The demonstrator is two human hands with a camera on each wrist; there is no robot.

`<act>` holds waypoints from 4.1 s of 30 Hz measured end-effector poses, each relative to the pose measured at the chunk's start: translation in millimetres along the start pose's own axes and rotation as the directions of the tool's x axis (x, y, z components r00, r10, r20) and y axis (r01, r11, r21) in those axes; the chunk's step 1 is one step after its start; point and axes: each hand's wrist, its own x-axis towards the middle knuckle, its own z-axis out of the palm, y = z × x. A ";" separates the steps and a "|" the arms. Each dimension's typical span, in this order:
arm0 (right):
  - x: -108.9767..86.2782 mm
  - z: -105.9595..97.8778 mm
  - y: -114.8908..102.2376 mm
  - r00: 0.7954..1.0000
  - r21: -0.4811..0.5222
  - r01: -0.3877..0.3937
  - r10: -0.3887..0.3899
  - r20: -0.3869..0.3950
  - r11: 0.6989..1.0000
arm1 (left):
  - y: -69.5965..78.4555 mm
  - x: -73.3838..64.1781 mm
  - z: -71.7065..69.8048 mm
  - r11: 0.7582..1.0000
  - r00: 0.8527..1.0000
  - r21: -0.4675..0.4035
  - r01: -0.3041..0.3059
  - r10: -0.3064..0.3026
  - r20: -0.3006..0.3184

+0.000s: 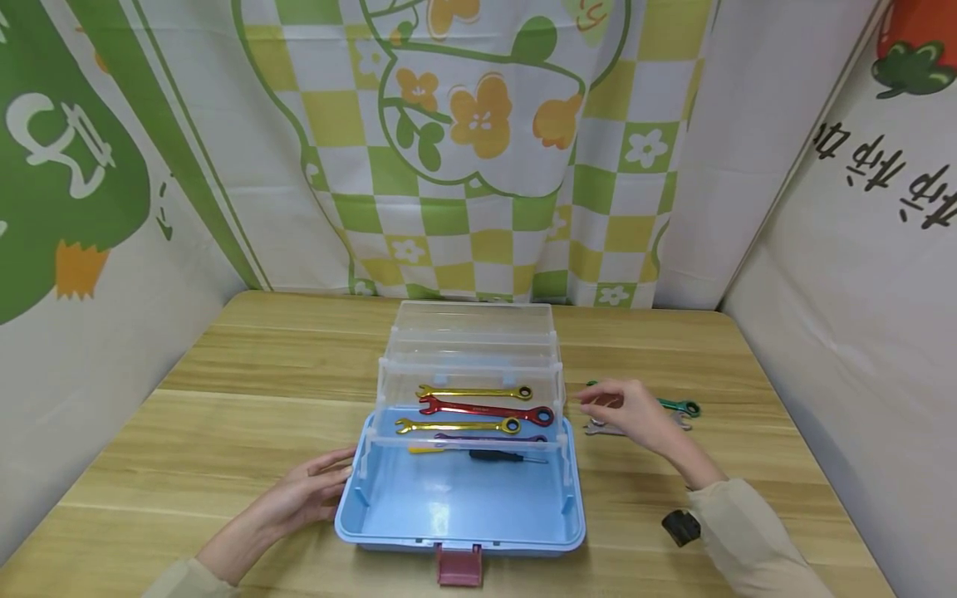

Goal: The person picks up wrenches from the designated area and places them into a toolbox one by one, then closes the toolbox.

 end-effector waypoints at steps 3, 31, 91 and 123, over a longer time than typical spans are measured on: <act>-0.4 -0.9 6.7 1.000 -0.001 -0.020 0.020 0.002 1.000 | 0.0 0.3 0.2 1.000 1.000 -0.004 -0.003 0.003 0.003; -7.5 -5.0 60.2 0.990 -0.166 -0.047 0.068 0.122 0.985 | 1.9 -1.5 -0.1 1.000 1.000 -0.001 -0.003 0.003 0.001; -3.7 3.6 83.5 0.975 -0.183 0.032 0.010 0.221 0.983 | 1.9 -1.4 -0.2 1.000 1.000 -0.010 -0.006 0.006 0.006; 3.9 -24.5 59.0 0.989 -0.121 0.007 0.011 0.147 0.993 | 2.2 -2.3 0.8 1.000 1.000 -0.005 -0.006 0.006 0.004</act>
